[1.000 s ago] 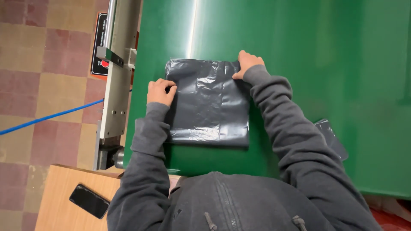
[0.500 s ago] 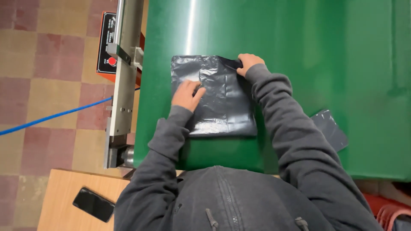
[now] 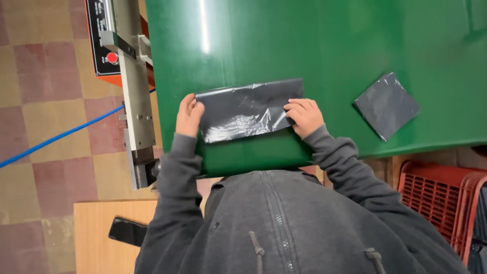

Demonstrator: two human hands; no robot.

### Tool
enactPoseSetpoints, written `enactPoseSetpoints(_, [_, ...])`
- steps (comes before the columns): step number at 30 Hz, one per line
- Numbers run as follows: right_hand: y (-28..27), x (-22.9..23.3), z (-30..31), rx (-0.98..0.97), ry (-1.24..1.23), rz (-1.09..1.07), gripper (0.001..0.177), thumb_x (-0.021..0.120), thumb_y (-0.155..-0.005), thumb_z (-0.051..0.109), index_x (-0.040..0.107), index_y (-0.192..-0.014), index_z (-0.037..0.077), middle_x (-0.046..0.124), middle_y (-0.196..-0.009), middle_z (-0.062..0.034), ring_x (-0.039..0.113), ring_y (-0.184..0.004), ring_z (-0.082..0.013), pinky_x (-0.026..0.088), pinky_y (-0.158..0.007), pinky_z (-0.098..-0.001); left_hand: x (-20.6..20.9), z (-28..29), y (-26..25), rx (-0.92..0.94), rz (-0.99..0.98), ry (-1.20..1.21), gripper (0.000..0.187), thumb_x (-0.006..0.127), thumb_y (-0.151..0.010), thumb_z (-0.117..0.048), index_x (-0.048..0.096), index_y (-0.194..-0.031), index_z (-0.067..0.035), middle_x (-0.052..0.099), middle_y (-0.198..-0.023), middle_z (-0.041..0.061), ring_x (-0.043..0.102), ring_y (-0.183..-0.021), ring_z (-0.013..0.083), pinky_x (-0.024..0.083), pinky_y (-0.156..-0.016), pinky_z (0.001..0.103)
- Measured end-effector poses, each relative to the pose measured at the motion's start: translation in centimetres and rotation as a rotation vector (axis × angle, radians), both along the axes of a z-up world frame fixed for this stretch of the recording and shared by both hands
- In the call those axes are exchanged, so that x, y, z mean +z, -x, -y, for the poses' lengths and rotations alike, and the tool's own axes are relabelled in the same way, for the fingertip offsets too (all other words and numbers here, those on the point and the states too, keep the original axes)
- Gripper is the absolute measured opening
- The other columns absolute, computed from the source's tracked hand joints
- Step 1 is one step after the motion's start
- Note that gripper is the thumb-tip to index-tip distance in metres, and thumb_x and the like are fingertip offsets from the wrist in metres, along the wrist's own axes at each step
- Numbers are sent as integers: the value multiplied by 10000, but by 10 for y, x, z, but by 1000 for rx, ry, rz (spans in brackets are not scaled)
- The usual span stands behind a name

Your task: Folding black plastic bags and placing them into a red collection crate.

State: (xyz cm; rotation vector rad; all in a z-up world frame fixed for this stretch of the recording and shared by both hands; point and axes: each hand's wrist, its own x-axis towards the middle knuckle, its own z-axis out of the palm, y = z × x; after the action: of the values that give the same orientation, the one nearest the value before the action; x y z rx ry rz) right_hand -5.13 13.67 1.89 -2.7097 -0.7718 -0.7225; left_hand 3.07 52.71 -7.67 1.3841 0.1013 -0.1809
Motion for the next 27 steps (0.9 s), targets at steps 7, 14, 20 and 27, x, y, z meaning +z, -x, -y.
enactPoseSetpoints(7, [10, 1, -17, -136, 114, 64, 267, 575, -792, 131, 670, -1041, 123, 689, -1210, -72, 641, -1229, -283, 498, -1025, -432, 89, 19, 64, -241, 1222, -1258, 610, 714, -835, -584, 648, -1269, -160, 614, -1410, 111, 535, -1350, 363, 458, -1043, 553])
enactPoseSetpoints(14, [-1, 6, -49, -134, 222, -41, 327, 624, -805, 214, 626, -1110, 96, 639, -1316, -117, 526, -1363, -342, 376, -1155, -517, 68, 40, 49, -281, 1517, -1304, 105, 616, -917, -252, 600, -832, -193, 497, -742, 4, 540, -680, 223, 426, -527, 374])
enactPoseSetpoints(20, [70, 6, -95, 234, -242, -433, 629, 562, -711, 29, 591, -1331, -73, 551, -1429, -294, 465, -1379, -472, 318, -1195, -627, 137, 104, 55, -1080, 895, -780, 303, 607, -935, -471, 642, -922, -171, 703, -869, 39, 711, -887, 278, 568, -677, 462])
enactPoseSetpoints(27, [122, -98, -35, -608, -1273, -878, 190, 686, -977, 228, 799, -1027, 84, 774, -920, -104, 703, -941, -203, 541, -906, -431, 43, 147, -53, -1139, -394, -349, 937, -33, -1036, -594, 703, -1149, -25, 730, -1206, 205, 720, -1145, 351, 540, -883, 446])
